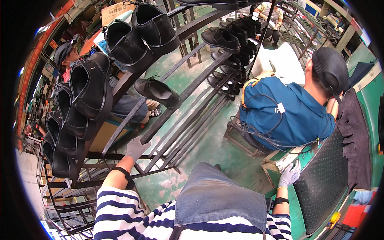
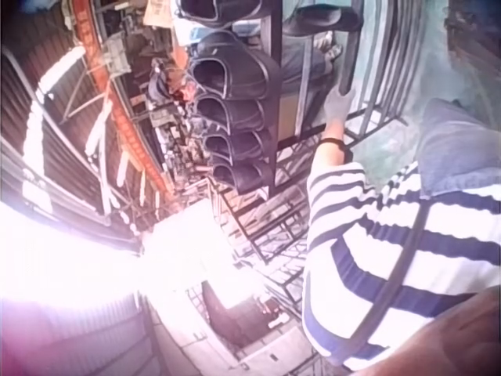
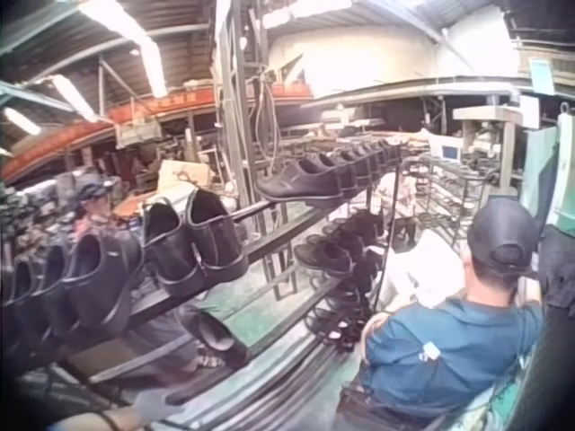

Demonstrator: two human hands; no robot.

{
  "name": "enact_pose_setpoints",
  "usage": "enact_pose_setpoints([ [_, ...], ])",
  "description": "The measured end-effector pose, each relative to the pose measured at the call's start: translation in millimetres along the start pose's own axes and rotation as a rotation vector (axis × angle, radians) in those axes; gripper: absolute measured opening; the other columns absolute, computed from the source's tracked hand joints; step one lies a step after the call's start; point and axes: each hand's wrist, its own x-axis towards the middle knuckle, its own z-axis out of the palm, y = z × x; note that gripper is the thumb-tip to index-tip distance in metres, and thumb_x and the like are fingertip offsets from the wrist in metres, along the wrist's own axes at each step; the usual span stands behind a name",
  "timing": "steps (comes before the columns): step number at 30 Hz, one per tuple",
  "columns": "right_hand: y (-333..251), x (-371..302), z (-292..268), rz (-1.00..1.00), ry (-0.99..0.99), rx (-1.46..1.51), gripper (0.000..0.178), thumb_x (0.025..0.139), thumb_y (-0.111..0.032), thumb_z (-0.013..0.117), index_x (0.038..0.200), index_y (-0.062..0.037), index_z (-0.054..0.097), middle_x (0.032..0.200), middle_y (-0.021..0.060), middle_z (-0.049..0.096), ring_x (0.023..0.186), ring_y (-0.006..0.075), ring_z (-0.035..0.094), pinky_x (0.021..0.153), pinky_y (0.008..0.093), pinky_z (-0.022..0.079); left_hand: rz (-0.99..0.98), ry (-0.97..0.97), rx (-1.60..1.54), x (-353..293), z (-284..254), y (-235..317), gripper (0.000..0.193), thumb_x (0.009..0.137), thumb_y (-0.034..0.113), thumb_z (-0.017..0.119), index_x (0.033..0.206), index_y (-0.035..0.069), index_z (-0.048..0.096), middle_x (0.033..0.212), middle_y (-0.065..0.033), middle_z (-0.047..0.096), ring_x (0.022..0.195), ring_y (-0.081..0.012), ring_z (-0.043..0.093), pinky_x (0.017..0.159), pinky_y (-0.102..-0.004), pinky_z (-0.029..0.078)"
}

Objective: Observe and assist with shoe production on an assembly line involving machinery and racks.

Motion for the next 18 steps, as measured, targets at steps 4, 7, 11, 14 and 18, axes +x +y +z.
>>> enact_pose_setpoints([
  [4,9,0,2,-0.018,0.024,-0.02,0.038,0.098,-0.028,0.053,0.127,-0.0063,0.063,0.137,0.0127,0.06,0.128,0.0301,0.054,0.107,0.0428,0.042,-0.001,-0.013,0.024,-1,-3,9,0.079,0.078,0.057,0.07,0.132,0.001,0.06,0.129,-0.0196,0.064,0.124,-0.0327,0.058,0.106,-0.0412,0.043],
  [7,12,-1,6,-0.023,0.046,-0.024,0.037,0.096,-0.027,0.054,0.127,-0.0073,0.063,0.136,0.0119,0.06,0.127,0.0294,0.054,0.105,0.0436,0.043,0.016,0.0,-0.009,3,4,2,0.069,0.077,0.054,0.071,0.126,0.006,0.064,0.121,-0.0184,0.067,0.12,-0.0346,0.059,0.103,-0.0433,0.044],
  [11,5,0,5,-0.004,0.026,-0.003,0.038,0.095,-0.026,0.055,0.127,-0.0075,0.062,0.137,0.0118,0.06,0.128,0.0293,0.054,0.105,0.0435,0.042,0.011,0.044,0.022,2,10,-10,0.065,0.077,0.054,0.071,0.123,0.007,0.066,0.119,-0.0184,0.067,0.119,-0.035,0.06,0.102,-0.0443,0.044],
  [14,7,-2,4,-0.002,0.022,0.015,0.039,0.095,-0.027,0.056,0.128,-0.008,0.062,0.137,0.0114,0.06,0.128,0.0293,0.053,0.105,0.0433,0.041,-0.021,-0.053,0.034,0,4,-5,0.081,0.077,0.059,0.07,0.132,0.001,0.06,0.13,-0.0207,0.063,0.126,-0.0334,0.057,0.108,-0.042,0.042],
  [18,7,-6,1,-0.014,0.008,-0.01,0.04,0.095,-0.027,0.055,0.129,-0.0086,0.061,0.137,0.0111,0.06,0.129,0.0292,0.053,0.105,0.0432,0.041,-0.007,-0.074,-0.006,-7,-3,-4,0.073,0.077,0.056,0.071,0.125,0.002,0.065,0.119,-0.0203,0.068,0.118,-0.0342,0.062,0.103,-0.0428,0.045],
])
